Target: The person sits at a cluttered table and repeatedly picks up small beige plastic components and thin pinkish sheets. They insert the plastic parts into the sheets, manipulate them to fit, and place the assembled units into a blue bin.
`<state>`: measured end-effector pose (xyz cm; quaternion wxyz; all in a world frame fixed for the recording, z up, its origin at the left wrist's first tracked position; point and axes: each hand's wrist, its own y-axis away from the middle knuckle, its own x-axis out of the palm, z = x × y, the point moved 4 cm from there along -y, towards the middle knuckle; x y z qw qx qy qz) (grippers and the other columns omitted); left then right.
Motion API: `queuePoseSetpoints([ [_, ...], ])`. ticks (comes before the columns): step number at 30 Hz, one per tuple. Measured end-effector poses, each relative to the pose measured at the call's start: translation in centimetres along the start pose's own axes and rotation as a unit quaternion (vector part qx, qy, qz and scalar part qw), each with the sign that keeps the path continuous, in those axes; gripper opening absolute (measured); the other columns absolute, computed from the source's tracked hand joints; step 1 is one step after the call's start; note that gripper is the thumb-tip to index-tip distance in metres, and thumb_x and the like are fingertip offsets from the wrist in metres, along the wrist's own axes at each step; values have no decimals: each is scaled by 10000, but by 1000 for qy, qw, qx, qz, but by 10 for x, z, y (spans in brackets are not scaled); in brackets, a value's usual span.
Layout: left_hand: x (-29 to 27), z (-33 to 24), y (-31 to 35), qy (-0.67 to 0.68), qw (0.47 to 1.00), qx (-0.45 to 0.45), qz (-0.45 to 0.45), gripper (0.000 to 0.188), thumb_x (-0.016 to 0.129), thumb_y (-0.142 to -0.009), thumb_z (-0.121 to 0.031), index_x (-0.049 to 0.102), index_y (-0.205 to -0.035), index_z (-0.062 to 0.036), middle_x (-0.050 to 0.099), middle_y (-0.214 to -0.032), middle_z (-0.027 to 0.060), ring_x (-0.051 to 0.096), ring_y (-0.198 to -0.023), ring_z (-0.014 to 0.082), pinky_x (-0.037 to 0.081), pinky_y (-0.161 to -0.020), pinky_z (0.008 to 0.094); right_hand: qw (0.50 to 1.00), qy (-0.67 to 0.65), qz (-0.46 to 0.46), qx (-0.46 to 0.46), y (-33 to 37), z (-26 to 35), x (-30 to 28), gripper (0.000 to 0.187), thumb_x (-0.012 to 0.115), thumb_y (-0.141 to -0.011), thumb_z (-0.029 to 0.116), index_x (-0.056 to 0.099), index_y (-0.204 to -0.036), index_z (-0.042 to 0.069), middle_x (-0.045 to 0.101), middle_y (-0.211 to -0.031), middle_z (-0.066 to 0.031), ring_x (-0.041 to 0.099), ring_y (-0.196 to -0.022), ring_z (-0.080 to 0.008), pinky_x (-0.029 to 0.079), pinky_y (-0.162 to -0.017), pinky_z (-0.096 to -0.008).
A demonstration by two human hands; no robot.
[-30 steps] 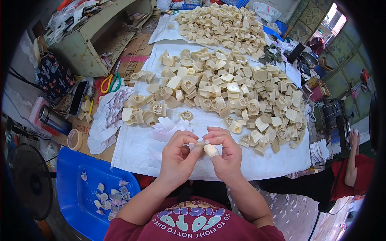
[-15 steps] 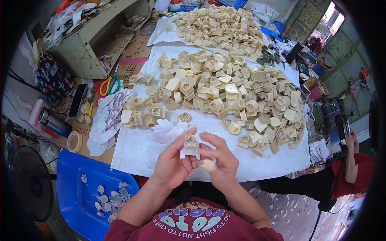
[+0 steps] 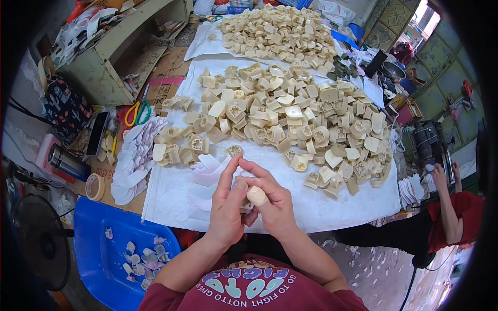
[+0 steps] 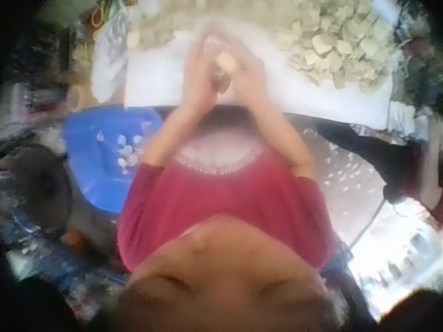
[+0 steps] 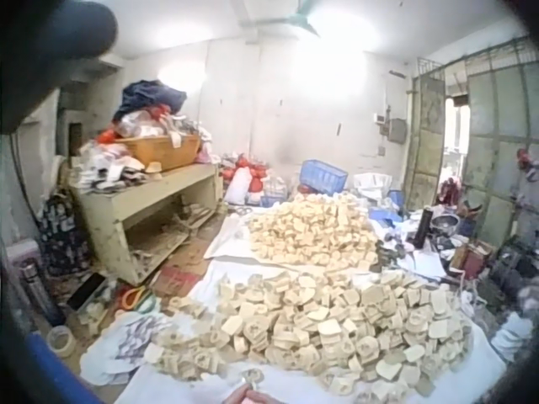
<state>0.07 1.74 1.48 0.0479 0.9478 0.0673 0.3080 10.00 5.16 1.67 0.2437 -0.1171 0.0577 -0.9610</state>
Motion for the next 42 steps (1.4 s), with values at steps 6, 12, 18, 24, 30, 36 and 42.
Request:
queuePoseSetpoints([
  [6,-4,1,-10,53,997,-30,-39,572,461,-987,-248,239,-1495,-107,573,-926,17,552,-697,88,425,-458,237,992,78,5,102,-2,1,-5,360,605,-877,164,606,-1212,32,454,-1418,-121,508,-1207,-283,441,-946,-383],
  [12,-12,-2,-11,-17,996,-52,72,583,453,-1003,-267,199,-1510,-132,571,-939,51,552,-712,110,469,-525,265,894,388,68,-212,-4,13,-7,485,688,-799,222,579,-1230,28,482,-1386,-133,398,-1318,-354,313,-1073,-450],
  [18,-5,-6,-3,70,983,-76,149,684,478,-988,-295,84,-1534,-175,568,-1008,88,574,-788,158,505,-638,312,899,379,76,-205,-4,24,-18,476,709,-764,210,605,-1192,28,539,-1314,-124,402,-1314,-356,302,-1079,-445],
  [24,-8,1,-2,148,964,-80,205,812,578,-938,-298,37,-1540,-239,523,-1248,112,589,-1058,236,508,-832,354,925,319,72,-193,-6,26,-23,465,707,-778,170,607,-1214,44,540,-1326,-113,399,-1326,-340,344,-1055,-435],
  [30,0,-2,-1,149,969,-70,184,923,649,-871,-137,22,-1540,-247,503,-1308,109,565,-1132,226,480,-914,360,978,119,82,-152,-5,14,-20,487,701,-788,98,590,-1261,63,491,-1405,-104,405,-1335,-292,351,-1065,-383],
  [36,-11,-20,-5,-299,909,188,223,953,642,-817,19,64,-1540,-209,543,-1248,167,587,-1075,259,474,-903,382,989,-84,21,116,3,-5,-33,436,633,-905,205,558,-1308,55,512,-1355,-107,498,-1196,-187,445,-928,-334],
  [42,8,-36,-5,-584,634,414,294,769,695,-619,40,429,-1339,-6,575,-1149,208,590,-963,361,493,-801,413,969,-21,32,243,10,-11,-47,272,576,-962,223,662,-1156,52,685,-984,-37,635,-851,-99,545,-688,-256],
])
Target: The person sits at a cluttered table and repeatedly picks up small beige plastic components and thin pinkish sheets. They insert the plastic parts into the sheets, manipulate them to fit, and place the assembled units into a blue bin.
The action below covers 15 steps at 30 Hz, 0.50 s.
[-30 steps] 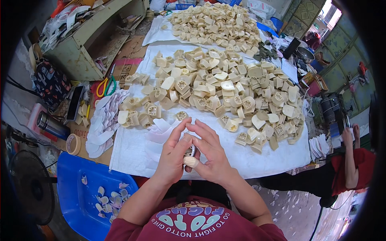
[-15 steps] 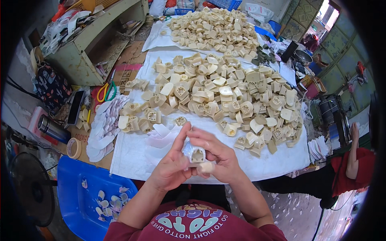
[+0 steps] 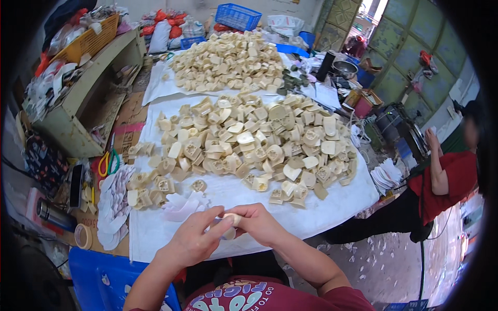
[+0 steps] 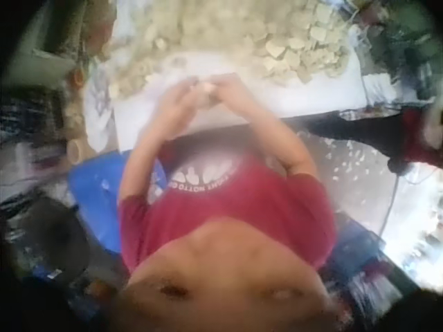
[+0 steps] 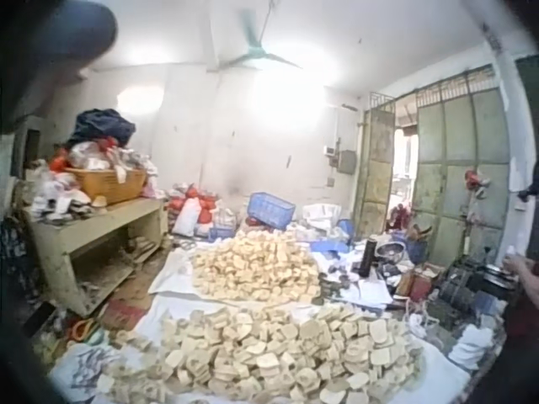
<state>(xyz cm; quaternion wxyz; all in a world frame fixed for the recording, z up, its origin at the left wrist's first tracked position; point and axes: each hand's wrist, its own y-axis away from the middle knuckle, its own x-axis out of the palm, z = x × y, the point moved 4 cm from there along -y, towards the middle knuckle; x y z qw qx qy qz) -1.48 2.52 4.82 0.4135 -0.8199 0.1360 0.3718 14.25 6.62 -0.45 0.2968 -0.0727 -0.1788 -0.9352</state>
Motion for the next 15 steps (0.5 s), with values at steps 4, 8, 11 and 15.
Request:
queuePoseSetpoints([
  [4,-8,3,0,2,997,-63,37,693,749,-604,-35,523,-1259,-9,594,-1022,169,594,-899,330,491,-763,398,983,137,-31,-122,8,5,3,236,600,-949,173,674,-1103,9,694,-945,-35,613,-872,-77,505,-768,-232],
  [8,-14,-4,5,-35,996,-82,11,628,793,-576,-85,599,-1168,-11,592,-896,132,593,-820,304,484,-716,391,993,62,14,-99,12,8,6,222,592,-945,124,668,-1115,4,696,-995,-38,609,-917,-85,491,-822,-254],
  [11,-7,0,8,-46,990,-135,-23,605,801,-576,-104,610,-1141,-6,584,-858,126,584,-766,301,478,-672,388,934,258,-91,-231,13,16,15,246,567,-962,144,658,-1144,6,692,-1031,-40,604,-939,-91,482,-849,-258],
  [15,-3,0,7,2,982,-174,-74,586,796,-593,-121,605,-1132,4,571,-815,125,575,-716,298,464,-621,384,980,103,2,-172,4,19,-1,262,504,-976,146,643,-1160,20,693,-999,-37,613,-927,-115,482,-840,-278],
])
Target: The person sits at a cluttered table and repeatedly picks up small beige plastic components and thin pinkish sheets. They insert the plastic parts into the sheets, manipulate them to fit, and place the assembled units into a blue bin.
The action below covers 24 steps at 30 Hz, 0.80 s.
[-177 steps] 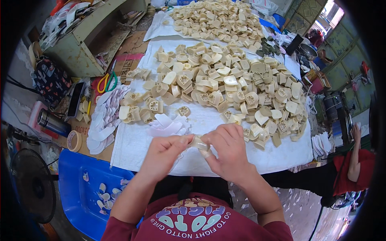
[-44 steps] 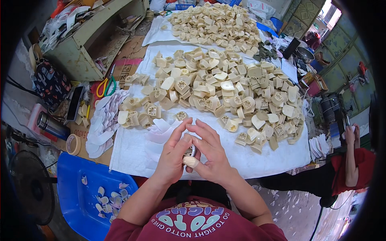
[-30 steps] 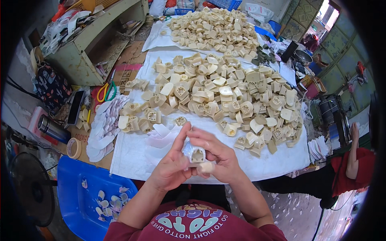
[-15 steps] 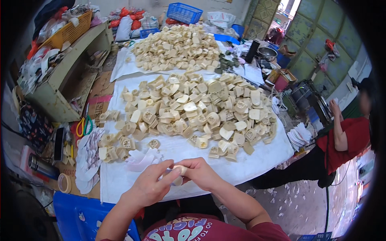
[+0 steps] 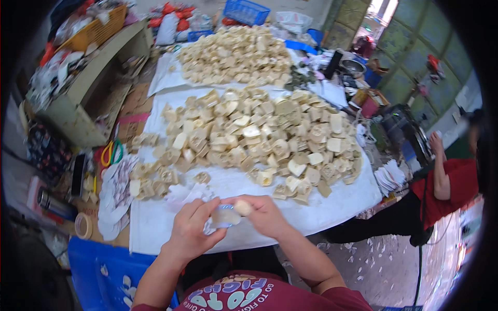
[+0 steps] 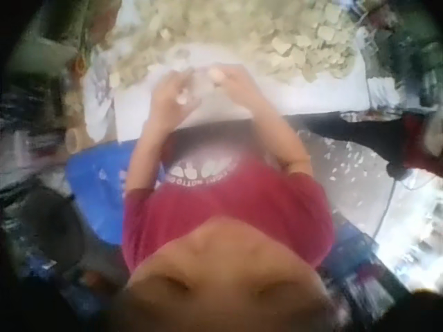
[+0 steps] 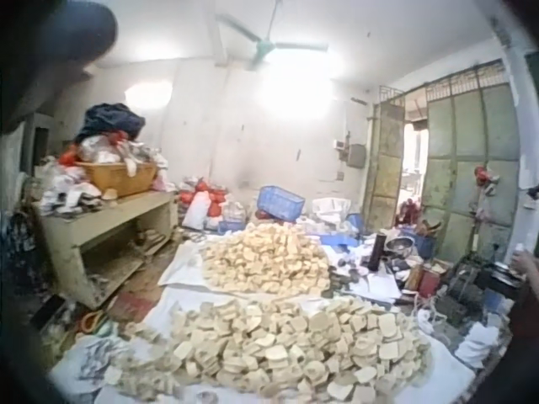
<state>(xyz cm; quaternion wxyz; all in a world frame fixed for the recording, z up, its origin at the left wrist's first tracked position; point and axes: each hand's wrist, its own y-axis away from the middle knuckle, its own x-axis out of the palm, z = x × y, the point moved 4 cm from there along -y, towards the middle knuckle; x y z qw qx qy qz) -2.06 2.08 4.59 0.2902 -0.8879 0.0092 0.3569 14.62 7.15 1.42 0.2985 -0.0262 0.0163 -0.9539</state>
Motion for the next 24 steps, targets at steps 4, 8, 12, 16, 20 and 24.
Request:
queuePoseSetpoints([
  [4,10,-1,-6,-36,999,-3,-29,537,779,-616,-137,600,-1104,1,573,-808,116,577,-686,291,469,-606,385,994,72,-69,-33,0,0,2,281,495,-993,191,642,-1157,17,687,-1019,-42,612,-937,-115,475,-858,-277],
  [8,15,2,-3,9,995,-77,-71,450,766,-639,-148,603,-1035,-10,589,-791,115,601,-644,282,481,-564,378,995,65,-72,0,-9,0,4,318,482,-1006,233,636,-1155,-2,682,-1023,-56,609,-950,-122,475,-863,-281],
  [12,22,4,-2,-5,989,-88,-118,418,788,-636,-150,578,-969,-8,604,-720,93,596,-556,207,480,-505,310,996,-35,-81,2,-9,-8,7,356,466,-1013,269,630,-1156,-13,668,-1039,-64,602,-969,-122,465,-877,-277],
  [16,28,5,-4,-1,981,-158,-116,413,805,-624,-152,545,-910,-5,594,-658,76,585,-505,152,475,-475,276,983,81,-164,-12,-12,-7,16,380,452,-1017,293,625,-1171,-8,659,-1058,-59,590,-982,-116,453,-893,-285],
  [20,26,13,-2,52,971,-196,-130,403,805,-634,-171,542,-893,-9,604,-657,68,578,-513,116,472,-481,264,994,-68,-81,24,-18,-13,10,356,450,-1013,254,612,-1180,-15,661,-1049,-57,583,-972,-115,448,-881,-281],
  [24,27,15,-2,28,972,-194,-131,394,805,-644,-179,541,-882,-10,613,-670,64,569,-523,97,464,-480,254,990,69,-126,3,-14,-8,21,328,451,-1003,193,582,-1216,-19,651,-1085,-68,576,-1024,-131,427,-927,-278],
])
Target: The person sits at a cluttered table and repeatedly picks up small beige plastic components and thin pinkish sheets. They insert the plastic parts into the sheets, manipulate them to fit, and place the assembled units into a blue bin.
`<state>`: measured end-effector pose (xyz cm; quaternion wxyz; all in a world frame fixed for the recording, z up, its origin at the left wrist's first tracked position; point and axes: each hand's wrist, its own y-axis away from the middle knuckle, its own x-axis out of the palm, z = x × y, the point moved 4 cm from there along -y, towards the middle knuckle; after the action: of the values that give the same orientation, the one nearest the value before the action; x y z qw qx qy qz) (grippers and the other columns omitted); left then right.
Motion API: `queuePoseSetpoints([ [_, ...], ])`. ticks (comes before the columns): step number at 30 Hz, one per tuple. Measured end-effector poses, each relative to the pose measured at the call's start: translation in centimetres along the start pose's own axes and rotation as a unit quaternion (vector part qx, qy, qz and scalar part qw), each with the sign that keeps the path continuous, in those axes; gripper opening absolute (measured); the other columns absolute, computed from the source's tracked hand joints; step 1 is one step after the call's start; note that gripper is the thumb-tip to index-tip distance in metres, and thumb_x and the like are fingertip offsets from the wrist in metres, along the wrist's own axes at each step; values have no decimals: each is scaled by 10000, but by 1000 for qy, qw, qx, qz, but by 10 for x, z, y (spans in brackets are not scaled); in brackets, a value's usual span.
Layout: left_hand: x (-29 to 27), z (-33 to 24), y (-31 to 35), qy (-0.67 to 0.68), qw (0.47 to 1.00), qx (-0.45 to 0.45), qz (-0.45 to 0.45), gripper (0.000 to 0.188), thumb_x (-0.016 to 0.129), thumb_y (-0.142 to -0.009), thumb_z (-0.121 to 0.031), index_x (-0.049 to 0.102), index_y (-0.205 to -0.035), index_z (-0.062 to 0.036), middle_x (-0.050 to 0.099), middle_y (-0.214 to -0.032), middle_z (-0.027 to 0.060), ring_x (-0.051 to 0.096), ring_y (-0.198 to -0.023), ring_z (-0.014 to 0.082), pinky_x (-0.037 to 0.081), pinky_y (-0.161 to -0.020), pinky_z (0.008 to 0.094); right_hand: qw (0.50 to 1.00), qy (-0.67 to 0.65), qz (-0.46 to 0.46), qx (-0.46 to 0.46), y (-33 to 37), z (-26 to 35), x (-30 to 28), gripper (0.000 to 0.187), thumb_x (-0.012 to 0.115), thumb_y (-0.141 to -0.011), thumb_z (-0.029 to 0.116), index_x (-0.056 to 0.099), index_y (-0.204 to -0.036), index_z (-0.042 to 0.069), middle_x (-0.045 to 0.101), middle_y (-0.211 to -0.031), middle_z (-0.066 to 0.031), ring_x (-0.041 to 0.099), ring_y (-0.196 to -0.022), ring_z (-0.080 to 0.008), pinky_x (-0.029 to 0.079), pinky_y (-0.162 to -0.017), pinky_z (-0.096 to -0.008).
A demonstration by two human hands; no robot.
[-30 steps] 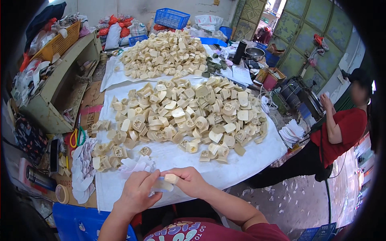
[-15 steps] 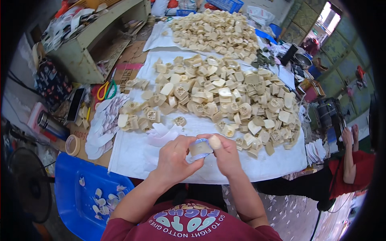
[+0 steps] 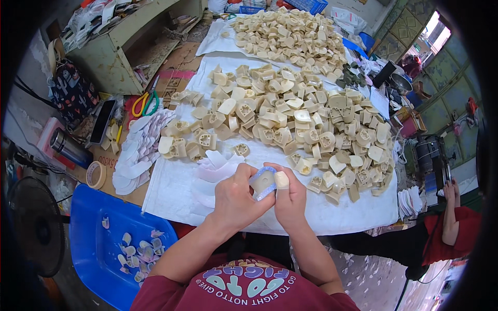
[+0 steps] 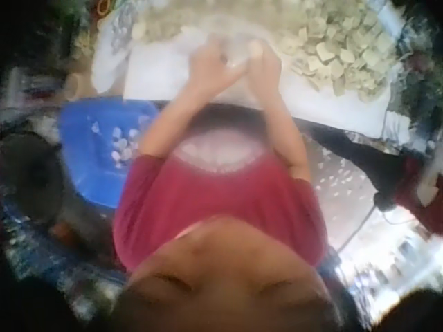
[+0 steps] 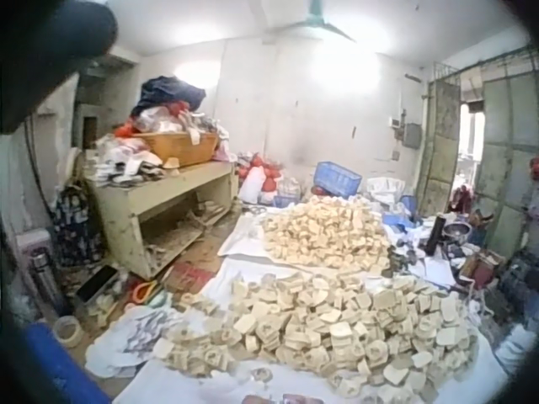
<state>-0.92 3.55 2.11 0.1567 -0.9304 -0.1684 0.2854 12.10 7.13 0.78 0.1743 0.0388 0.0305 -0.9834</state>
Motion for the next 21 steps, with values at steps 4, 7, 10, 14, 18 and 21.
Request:
queuePoseSetpoints([
  [4,-4,12,2,14,998,-59,21,407,809,-647,-189,543,-897,-9,613,-699,68,577,-566,97,472,-508,258,993,-68,95,-16,-6,-2,0,326,438,-990,132,539,-1269,-4,624,-1155,-108,564,-1094,-159,410,-971,-292],
  [7,-8,13,-2,51,997,-14,53,375,768,-697,-194,555,-943,-9,607,-655,88,633,-570,198,498,-530,322,996,24,75,-29,1,3,3,344,440,-970,81,513,-1297,5,608,-1187,-130,567,-1104,-177,419,-964,-300],
  [10,-13,25,-6,264,951,-38,155,359,730,-737,-105,570,-1042,-5,589,-691,48,582,-606,120,483,-566,279,987,100,119,-46,1,10,-3,353,450,-956,49,513,-1299,3,611,-1176,-133,571,-1118,-206,423,-969,-310],
  [14,-24,20,-9,237,964,-16,123,382,679,-761,-26,575,-1128,-16,545,-701,6,498,-611,73,438,-568,242,981,121,97,-117,-4,23,-1,320,505,-957,93,535,-1258,-10,626,-1125,-129,618,-1025,-207,472,-899,-312],
  [18,-22,12,-1,192,979,24,57,440,655,-779,-20,571,-1212,-23,528,-689,2,480,-593,72,420,-556,236,992,-32,89,79,10,-11,-3,318,515,-984,247,605,-1110,-31,669,-927,-112,661,-806,-173,530,-716,-292],
  [21,-13,17,3,264,957,21,121,469,646,-816,-60,548,-1274,-23,539,-687,14,495,-619,69,425,-563,238,986,-121,54,103,19,-20,6,407,483,-998,346,640,-948,-26,666,-763,-85,643,-662,-142,530,-609,-273],
])
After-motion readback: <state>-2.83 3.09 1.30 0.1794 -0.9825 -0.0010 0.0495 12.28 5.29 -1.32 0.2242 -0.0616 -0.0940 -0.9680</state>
